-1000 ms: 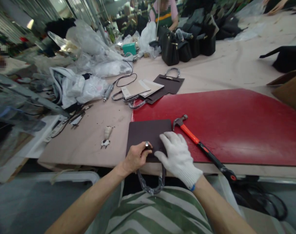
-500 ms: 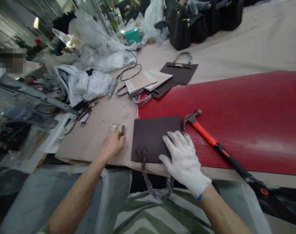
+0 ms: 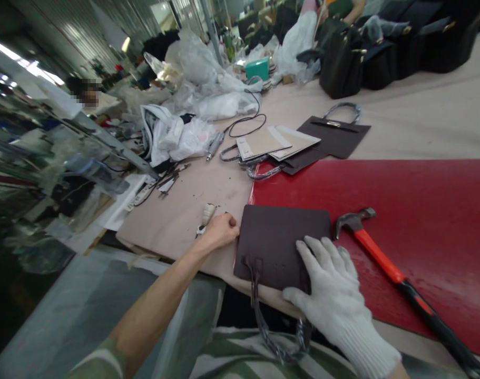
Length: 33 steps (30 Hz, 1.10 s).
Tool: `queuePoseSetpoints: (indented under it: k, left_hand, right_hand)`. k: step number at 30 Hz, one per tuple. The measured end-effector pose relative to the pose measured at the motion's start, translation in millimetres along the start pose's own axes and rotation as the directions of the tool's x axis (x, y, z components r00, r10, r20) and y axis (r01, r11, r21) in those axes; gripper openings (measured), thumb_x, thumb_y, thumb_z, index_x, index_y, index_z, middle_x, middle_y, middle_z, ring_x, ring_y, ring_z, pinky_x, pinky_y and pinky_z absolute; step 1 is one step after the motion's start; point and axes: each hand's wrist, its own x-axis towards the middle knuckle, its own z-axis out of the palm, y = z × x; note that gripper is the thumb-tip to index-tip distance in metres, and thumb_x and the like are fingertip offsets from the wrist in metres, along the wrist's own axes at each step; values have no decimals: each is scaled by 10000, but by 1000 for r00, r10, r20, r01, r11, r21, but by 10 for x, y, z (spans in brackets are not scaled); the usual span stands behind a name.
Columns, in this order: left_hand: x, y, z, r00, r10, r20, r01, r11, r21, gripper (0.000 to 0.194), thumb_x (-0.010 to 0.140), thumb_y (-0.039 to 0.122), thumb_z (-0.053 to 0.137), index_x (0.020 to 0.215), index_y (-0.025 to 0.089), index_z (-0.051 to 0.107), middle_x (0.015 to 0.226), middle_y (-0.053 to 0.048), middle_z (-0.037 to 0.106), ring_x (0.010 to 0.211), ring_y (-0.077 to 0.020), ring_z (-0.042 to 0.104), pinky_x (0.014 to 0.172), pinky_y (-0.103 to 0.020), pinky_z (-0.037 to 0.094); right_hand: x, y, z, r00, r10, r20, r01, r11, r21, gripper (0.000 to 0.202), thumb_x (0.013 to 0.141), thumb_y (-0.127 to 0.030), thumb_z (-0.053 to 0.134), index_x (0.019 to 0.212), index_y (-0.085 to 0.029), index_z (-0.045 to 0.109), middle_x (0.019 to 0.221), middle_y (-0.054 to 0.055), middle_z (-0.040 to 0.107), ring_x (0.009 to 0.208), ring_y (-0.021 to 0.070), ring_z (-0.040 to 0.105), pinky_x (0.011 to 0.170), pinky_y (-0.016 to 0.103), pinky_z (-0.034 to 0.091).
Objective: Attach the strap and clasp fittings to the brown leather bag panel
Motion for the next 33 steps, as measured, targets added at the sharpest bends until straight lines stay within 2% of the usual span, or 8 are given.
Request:
queuePoseSetpoints:
  k: [5, 11, 20, 23, 26, 29, 31, 33]
  left_hand:
    - [65, 21, -30, 998, 27, -52, -25, 999, 48, 361, 806, 156, 633, 1160, 110, 685, 1101, -248, 752, 1070, -369, 729, 894, -404, 541]
    - [79, 16, -8, 998, 56, -31, -55, 998, 41, 339, 893, 284, 620, 1168, 97, 688, 1187, -263, 725, 1127, -361, 706, 943, -406, 536]
    - [72, 36, -32, 999, -12, -32, 16, 991, 132, 291, 860, 236, 614, 1102, 110, 714, 1149, -265, 745, 1120, -387, 720, 901, -421, 555]
    - [108, 15, -13, 1000, -23, 8, 21, 988, 152, 226, 870, 304, 638, 992, 135, 725, 1126, -266, 753, 1111, -393, 725, 889, -427, 560]
    - [170, -7, -30, 999, -26, 45, 19, 988, 152, 91, 813, 235, 673, 766, 157, 685, 965, -250, 770, 1018, -397, 748, 834, -421, 567]
    - [181, -40, -132, 1000, 9, 17, -11, 992, 128, 110, 794, 179, 636, 687, 183, 609, 897, -209, 766, 971, -367, 754, 817, -406, 567]
    - [124, -43, -213, 999, 19, -51, -17, 999, 31, 117, 844, 214, 575, 730, 192, 578, 860, -166, 758, 903, -317, 759, 789, -386, 576]
    - [0, 5, -242, 995, 0, -97, -28, 956, -291, 123, 879, 288, 543, 801, 193, 551, 797, -111, 740, 765, -259, 751, 718, -356, 592]
  right_hand:
    - [8, -45, -41, 996, 57, 64, -60, 998, 34, 791, 750, -505, 716, 1431, -130, 573, 1488, 177, 551, 1404, 455, 443, 1163, 657, 391]
    - [15, -76, -70, 994, 80, 77, -84, 995, 55, 798, 736, -480, 747, 1435, -129, 589, 1495, 175, 546, 1404, 459, 442, 1163, 660, 387]
    - [14, -95, -91, 987, 114, 114, -125, 987, 101, 809, 739, -496, 761, 1443, -135, 595, 1521, 163, 530, 1438, 441, 417, 1218, 640, 324]
    - [14, -108, -108, 982, 135, 134, -152, 980, 126, 818, 737, -498, 781, 1451, -144, 596, 1542, 158, 510, 1463, 437, 387, 1231, 638, 299]
    - [18, -123, -129, 977, 151, 152, -173, 974, 144, 826, 730, -490, 800, 1453, -144, 598, 1554, 157, 499, 1470, 438, 378, 1241, 635, 280]
    - [17, -134, -137, 973, 164, 161, -189, 969, 157, 810, 738, -481, 793, 1450, -146, 603, 1557, 160, 498, 1471, 438, 377, 1239, 640, 280]
    - [12, -140, -131, 972, 170, 161, -197, 965, 171, 815, 733, -480, 800, 1451, -148, 605, 1565, 157, 491, 1475, 436, 370, 1244, 636, 275]
    - [5, -145, -124, 971, 174, 164, -203, 962, 181, 836, 721, -486, 819, 1455, -147, 605, 1570, 151, 486, 1483, 434, 357, 1255, 627, 263]
